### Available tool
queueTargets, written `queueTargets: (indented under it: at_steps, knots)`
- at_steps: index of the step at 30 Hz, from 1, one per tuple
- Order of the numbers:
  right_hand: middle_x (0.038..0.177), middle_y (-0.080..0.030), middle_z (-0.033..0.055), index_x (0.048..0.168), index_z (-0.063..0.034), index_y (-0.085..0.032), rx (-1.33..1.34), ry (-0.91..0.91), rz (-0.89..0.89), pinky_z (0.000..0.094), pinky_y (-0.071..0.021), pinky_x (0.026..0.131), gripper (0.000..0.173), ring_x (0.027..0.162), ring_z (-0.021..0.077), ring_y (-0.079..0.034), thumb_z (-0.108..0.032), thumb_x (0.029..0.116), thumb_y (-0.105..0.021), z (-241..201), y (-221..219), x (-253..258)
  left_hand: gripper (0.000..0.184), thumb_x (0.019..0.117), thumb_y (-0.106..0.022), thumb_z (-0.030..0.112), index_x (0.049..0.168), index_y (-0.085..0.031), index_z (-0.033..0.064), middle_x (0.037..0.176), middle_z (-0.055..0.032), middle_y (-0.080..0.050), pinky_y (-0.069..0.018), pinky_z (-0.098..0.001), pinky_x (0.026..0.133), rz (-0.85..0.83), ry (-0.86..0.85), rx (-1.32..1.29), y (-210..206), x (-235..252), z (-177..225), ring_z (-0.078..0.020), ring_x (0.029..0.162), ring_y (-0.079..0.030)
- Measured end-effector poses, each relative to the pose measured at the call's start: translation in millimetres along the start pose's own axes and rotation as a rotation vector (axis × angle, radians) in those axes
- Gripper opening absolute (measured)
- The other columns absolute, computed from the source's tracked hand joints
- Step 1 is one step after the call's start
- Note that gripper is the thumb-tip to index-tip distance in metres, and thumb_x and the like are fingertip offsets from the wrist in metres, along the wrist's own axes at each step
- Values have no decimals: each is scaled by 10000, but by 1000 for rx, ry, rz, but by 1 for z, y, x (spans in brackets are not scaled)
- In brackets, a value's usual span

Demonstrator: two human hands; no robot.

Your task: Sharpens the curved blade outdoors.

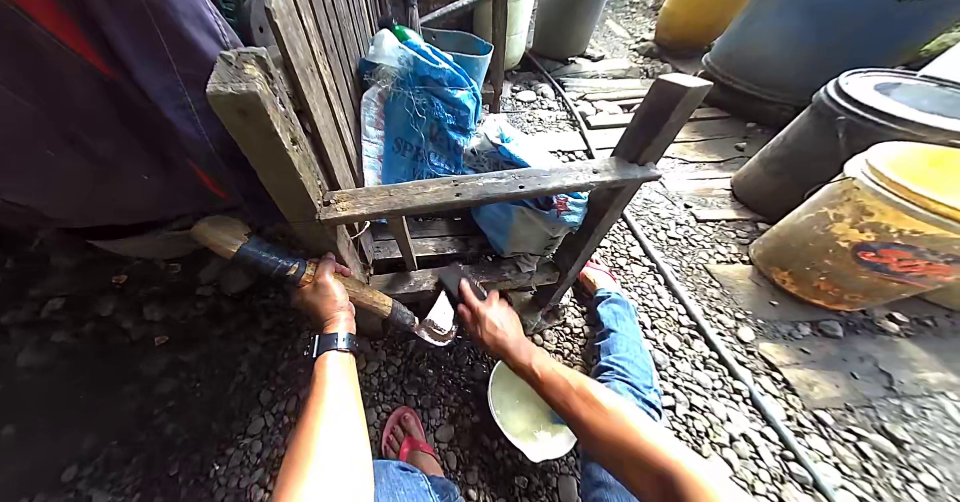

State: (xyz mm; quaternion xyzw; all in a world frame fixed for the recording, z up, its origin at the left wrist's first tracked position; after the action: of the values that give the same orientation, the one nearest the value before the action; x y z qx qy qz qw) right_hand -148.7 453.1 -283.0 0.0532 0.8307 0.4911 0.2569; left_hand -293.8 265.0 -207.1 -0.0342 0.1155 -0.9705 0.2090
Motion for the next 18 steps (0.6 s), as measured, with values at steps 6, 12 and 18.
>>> queueTargets:
  at_steps: [6, 12, 18]
  knots:
    - [1466, -496, 322, 1666, -286, -170, 16, -155, -41, 588, -506, 983, 593, 1203, 481, -616, -474, 1114, -273, 0, 24, 28, 182, 957, -554, -71, 809, -537, 34, 516, -10, -557, -549, -257, 460, 12, 2, 5, -1, -2, 4, -117, 417, -583]
    - [1320, -547, 390, 1642, -266, -295, -22, 176, -20, 610, -523, 909, 589, 1087, 536, -631, -449, 1093, -406, 8, -16, -16, 157, 965, -555, -74, 832, -539, 9, 519, 1, -555, -537, -228, 450, 30, -32, 61, -8, -3, 10, -83, 406, -572]
    - [1482, -463, 340, 1664, -309, -173, 20, -98, -55, 597, -500, 986, 593, 1206, 497, -604, -486, 1109, -285, -3, 20, 28, 130, 947, -573, -71, 850, -531, 6, 520, -17, -557, -545, -252, 449, 43, -38, 74, -8, -4, 9, -107, 406, -578]
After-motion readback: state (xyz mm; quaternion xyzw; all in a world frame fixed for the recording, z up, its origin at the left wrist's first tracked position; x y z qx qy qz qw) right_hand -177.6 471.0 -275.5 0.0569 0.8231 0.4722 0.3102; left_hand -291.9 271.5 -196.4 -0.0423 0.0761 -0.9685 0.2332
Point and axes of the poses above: each hand's wrist, its own x-axis towards the middle knuckle, its own y-axis out of the back of the hand, z = x × y, the point moved 1 cm from there along x, towards the middle knuckle
